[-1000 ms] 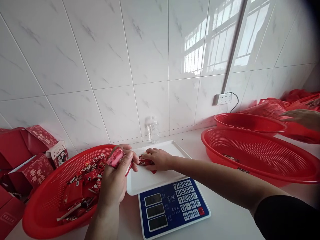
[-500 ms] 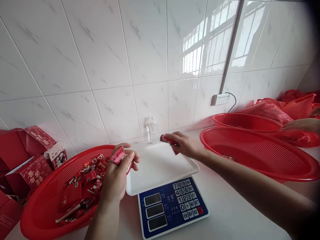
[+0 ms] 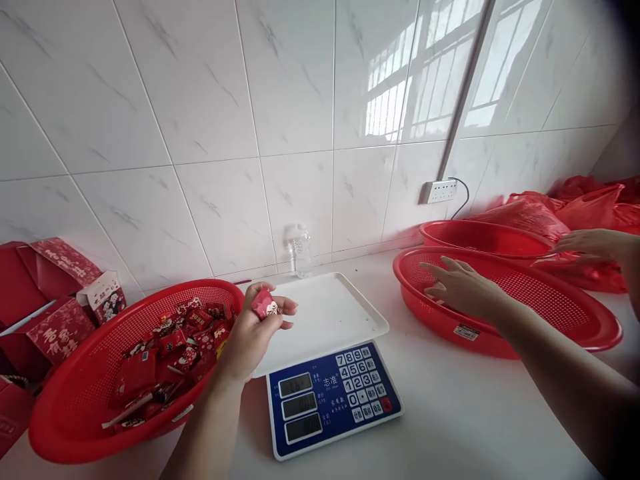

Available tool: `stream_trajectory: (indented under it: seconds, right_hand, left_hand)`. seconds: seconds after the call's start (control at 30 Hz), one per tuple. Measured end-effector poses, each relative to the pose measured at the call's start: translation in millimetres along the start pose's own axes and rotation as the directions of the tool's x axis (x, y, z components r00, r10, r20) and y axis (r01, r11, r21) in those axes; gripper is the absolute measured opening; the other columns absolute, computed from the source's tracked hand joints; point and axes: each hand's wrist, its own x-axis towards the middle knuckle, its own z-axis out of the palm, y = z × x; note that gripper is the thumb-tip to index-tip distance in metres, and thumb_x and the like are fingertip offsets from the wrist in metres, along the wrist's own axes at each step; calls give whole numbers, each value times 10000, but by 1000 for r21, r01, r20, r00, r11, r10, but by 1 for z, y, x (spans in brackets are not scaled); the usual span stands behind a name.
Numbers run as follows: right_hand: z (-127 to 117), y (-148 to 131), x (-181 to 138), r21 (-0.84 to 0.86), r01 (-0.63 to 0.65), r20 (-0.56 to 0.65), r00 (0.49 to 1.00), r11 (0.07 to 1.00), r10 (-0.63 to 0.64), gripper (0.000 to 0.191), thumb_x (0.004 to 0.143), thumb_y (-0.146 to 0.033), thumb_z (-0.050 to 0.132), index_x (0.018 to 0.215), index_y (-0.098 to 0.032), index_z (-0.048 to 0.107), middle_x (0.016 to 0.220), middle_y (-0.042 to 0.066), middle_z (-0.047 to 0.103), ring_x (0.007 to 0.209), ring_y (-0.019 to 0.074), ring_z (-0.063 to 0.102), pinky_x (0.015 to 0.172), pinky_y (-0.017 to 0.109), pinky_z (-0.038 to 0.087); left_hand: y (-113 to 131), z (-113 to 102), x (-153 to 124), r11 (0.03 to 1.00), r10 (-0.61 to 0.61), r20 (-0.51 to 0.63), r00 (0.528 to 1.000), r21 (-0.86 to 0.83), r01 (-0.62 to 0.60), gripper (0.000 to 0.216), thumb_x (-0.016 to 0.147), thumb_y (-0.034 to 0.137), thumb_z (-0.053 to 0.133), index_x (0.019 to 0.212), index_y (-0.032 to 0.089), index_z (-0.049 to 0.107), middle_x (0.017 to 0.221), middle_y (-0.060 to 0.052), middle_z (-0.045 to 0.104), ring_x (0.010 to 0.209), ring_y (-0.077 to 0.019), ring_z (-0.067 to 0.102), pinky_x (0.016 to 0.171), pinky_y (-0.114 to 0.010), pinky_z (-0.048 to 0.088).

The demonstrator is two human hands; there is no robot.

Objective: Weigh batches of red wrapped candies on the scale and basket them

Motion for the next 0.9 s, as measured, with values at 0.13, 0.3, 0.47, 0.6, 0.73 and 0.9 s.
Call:
stream_trajectory:
  seconds: [0.13,0.3,0.47,0.6,0.73,0.9]
  right_hand:
    - [-15,-72,-8,209,174,102,975,962,-199,504,907,-419,512,1372,-222,513,1388,144,534,1225,321,528,911,453,495]
    - [-30,-182,-31,728,358,4,850,585,-526,418,895,-371,573,1289,-233,571,1280,108,610,1010,219,641,825,372,545]
    - [-20,-220,-29,885,136,79,899,446,-431,102,850,-182,568,854,-199,668,811,32,679,682,142,626,627,303,507]
    - [-4,-210,-17,971,-91,154,944,219,-291,220,840,-389,628,765,-197,553,706,18,664,627,128,600,572,282,479]
    - [-1,-203,-17,975,-175,215,889,134,-405,393,829,-571,594,761,-189,528,667,-3,603,553,93,535,497,238,419]
    - [-10,-209,-27,978,-170,208,852,123,-480,403,835,-573,592,780,-175,564,684,-1,578,583,93,519,521,235,410]
  left_hand:
    - [-9,5,1,994,-106,130,986,18,105,466,797,79,492,1210,235,343,1077,-68,655,950,-181,634,826,-388,520]
    - [-15,14,-5,978,-206,309,929,52,200,864,813,75,506,1495,302,28,957,-20,624,836,-165,638,740,-362,537]
    - [-11,16,-7,980,-196,241,950,4,201,805,847,147,568,1500,284,118,919,-8,619,788,-145,646,786,-367,546]
    - [-5,9,-2,995,-91,111,990,-36,95,436,866,300,623,1258,186,468,886,-37,659,769,-139,641,761,-319,541]
    - [0,8,-2,998,12,27,1000,-67,-11,258,876,364,620,1058,190,567,822,-10,650,692,-106,602,669,-252,525]
    - [6,13,-11,997,59,72,996,-54,-55,216,893,377,599,1022,204,596,826,-5,639,687,-103,579,624,-225,505]
